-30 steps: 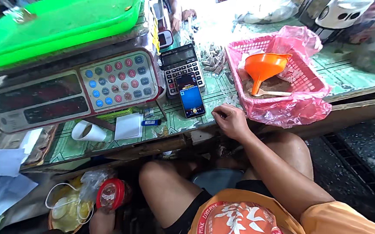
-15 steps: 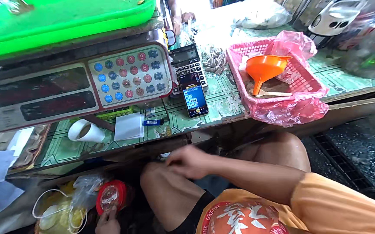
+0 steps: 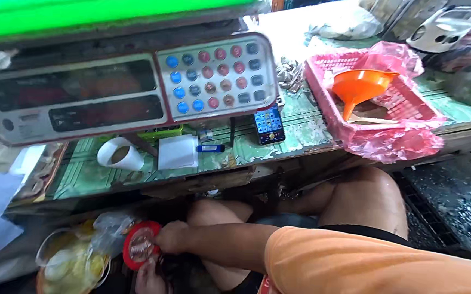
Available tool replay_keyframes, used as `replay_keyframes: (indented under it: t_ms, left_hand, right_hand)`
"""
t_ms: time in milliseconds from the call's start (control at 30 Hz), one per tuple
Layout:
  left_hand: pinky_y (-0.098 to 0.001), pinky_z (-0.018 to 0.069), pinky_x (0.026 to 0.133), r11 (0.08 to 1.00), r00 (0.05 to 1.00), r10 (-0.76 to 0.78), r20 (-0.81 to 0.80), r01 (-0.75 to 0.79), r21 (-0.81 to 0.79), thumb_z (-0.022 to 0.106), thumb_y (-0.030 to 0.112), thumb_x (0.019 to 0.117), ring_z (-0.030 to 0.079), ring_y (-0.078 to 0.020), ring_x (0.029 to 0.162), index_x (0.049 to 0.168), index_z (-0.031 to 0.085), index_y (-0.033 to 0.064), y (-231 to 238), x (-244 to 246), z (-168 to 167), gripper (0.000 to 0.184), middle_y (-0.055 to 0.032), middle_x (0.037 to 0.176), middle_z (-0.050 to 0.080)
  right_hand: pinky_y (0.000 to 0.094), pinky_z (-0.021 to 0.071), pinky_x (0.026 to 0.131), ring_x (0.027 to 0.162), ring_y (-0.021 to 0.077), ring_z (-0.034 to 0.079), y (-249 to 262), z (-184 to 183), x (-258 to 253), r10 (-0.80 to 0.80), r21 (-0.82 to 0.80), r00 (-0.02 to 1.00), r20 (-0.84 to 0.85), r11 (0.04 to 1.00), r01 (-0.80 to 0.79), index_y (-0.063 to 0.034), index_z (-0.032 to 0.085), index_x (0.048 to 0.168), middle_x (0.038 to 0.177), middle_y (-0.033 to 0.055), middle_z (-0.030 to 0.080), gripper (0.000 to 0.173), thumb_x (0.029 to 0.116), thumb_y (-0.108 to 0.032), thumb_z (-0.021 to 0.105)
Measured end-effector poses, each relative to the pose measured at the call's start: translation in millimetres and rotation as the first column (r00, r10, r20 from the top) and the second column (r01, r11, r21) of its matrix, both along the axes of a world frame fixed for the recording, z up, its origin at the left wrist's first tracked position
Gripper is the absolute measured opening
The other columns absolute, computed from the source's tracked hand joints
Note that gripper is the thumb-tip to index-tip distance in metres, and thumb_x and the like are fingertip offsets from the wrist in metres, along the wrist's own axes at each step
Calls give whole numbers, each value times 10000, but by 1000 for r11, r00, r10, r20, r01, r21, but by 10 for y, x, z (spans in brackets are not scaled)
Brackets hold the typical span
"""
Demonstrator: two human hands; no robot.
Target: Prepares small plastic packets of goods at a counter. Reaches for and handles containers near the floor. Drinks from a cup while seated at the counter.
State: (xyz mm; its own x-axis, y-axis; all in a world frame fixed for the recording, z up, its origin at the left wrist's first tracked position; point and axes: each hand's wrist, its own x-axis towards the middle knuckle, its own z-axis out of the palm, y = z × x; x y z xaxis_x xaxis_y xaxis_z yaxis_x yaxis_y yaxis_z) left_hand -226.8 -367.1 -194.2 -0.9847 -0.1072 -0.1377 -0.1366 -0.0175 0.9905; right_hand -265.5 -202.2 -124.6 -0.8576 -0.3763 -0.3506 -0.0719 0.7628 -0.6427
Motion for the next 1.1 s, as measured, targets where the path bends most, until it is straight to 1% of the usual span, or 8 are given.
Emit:
replay_keyframes:
  t_ms: [67, 100, 133, 233, 300, 400, 667, 1100]
  left_hand:
    - [-341, 604, 834, 999, 999, -2, 50, 0, 45, 547, 57, 998, 692, -117, 871, 1050, 619, -28, 39, 28, 181, 123, -36, 936, 704]
    - [-360, 595, 872, 995, 994, 16, 107, -26, 96, 530, 48, 1008, 687, -142, 912, 1102, 609, -48, 7, 43, 292, 156, -69, 977, 698]
    - [-375, 591, 885, 985, 987, 35, 155, -60, 160, 509, 46, 1021, 683, -161, 917, 1115, 600, -50, -63, 47, 332, 162, -86, 979, 690]
    - [-371, 560, 827, 914, 983, 9, 182, -82, 397, 442, 68, 1017, 646, -168, 812, 992, 606, 37, -363, -35, 85, 169, -48, 849, 658]
    - [-365, 559, 799, 840, 982, 5, 188, -106, 532, 408, 88, 1023, 642, -169, 773, 948, 602, 77, -476, -10, -10, 208, -37, 807, 652]
    - [-377, 569, 792, 765, 974, 16, 226, -158, 624, 381, 107, 1059, 653, -189, 773, 979, 599, 65, -519, 77, -67, 236, -63, 818, 660]
    - [-377, 574, 786, 701, 946, 79, 314, -276, 658, 346, 111, 1080, 653, -197, 761, 952, 570, 71, -491, 170, -4, 261, -64, 806, 643]
    - [-362, 581, 788, 689, 927, 158, 341, -351, 634, 332, 86, 1077, 650, -187, 754, 902, 581, 80, -403, 471, 148, 304, -55, 789, 628]
  right_hand:
    - [655, 504, 972, 1171, 424, 639, 46, 119, 69, -18, -7, 1000, 10, 1000, 18, -36, 638, 1313, 1222, 235, 676, 361, 1031, -252, 576]
    - [664, 498, 982, 1185, 435, 630, 48, 148, 57, -2, -8, 999, 37, 1000, 3, -23, 631, 1317, 1240, 249, 665, 384, 1036, -276, 564]
    - [665, 483, 1007, 1219, 436, 613, 46, 125, 21, 11, -13, 998, 61, 1000, -10, -46, 608, 1369, 1287, 248, 648, 413, 1049, -297, 537]
    - [655, 484, 1018, 1257, 413, 602, -92, -144, -142, 73, 46, 997, 22, 996, -74, -335, 404, 1584, 1390, 182, 617, 503, 1084, -300, 452]
    - [658, 502, 982, 1221, 417, 620, -160, -243, -187, 89, 100, 996, 4, 991, -89, -371, 366, 1595, 1384, 178, 615, 537, 1072, -335, 484]
    - [651, 496, 993, 1239, 412, 605, -246, -268, -188, 71, 128, 996, 49, 989, -77, -363, 325, 1614, 1434, 182, 573, 726, 975, -554, 611]
    - [627, 534, 893, 1115, 428, 657, -392, -311, -156, 91, 223, 996, -20, 971, -84, -362, 277, 1629, 1299, 219, 640, 664, 1035, -532, 520]
    - [611, 531, 906, 1145, 420, 648, -397, -280, -169, 83, 242, 997, 4, 967, -81, -329, 277, 1633, 1311, 209, 639, 658, 1043, -471, 531]
